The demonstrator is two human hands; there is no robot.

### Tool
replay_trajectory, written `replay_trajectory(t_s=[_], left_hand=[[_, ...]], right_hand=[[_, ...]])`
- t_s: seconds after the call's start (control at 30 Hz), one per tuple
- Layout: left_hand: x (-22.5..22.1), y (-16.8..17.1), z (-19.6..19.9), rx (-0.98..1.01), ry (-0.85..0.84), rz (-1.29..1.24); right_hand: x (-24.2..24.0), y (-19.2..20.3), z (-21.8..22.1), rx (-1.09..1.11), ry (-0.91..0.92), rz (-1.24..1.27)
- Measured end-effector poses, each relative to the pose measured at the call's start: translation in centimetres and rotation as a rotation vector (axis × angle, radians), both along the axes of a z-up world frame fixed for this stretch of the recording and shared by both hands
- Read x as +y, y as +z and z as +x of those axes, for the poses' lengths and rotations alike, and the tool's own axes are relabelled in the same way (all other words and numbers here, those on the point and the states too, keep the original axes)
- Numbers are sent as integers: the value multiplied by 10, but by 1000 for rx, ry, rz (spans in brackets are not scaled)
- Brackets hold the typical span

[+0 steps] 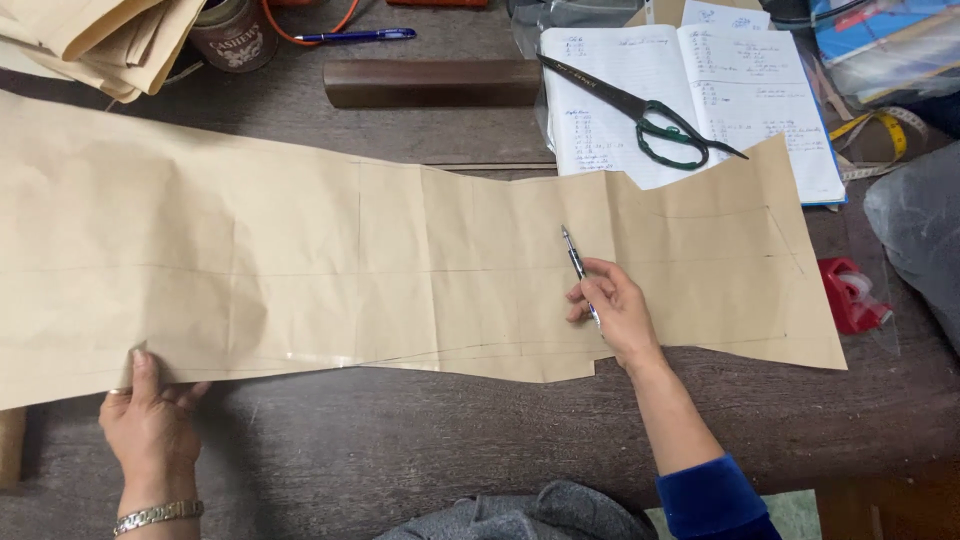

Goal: Cutting out a paper pattern with scissors and marking it with a ruler and pen for garment construction.

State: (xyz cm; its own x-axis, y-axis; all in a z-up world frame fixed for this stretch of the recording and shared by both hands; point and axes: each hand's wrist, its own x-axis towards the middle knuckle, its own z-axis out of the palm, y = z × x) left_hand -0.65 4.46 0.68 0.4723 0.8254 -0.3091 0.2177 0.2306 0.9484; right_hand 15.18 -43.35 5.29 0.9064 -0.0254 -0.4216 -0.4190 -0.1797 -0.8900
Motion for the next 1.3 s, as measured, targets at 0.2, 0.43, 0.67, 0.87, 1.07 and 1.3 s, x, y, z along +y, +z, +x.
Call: replay_trajectory(t_s=[0.2,0.43,0.67,0.87,1.07,1.3], left_hand=[[11,-3,-5,10,41,-45],[9,2,-4,28,16,-89],[16,-15,-9,-23,11,-63],[60,-77,-38,34,-18,161],[110,-130,-67,206,-190,897],[136,-163,-78,-7,-35,92]], right_hand=[[-5,-5,-1,-92,-1,127],[-2,-1,-4,-151,-17,142],[-5,-7,-4,-145,-5,156],[-10,-16,-1,-99,-31,89],[-16,-29,2,-118,-23,101],[-14,-36,3,-89,-4,125]])
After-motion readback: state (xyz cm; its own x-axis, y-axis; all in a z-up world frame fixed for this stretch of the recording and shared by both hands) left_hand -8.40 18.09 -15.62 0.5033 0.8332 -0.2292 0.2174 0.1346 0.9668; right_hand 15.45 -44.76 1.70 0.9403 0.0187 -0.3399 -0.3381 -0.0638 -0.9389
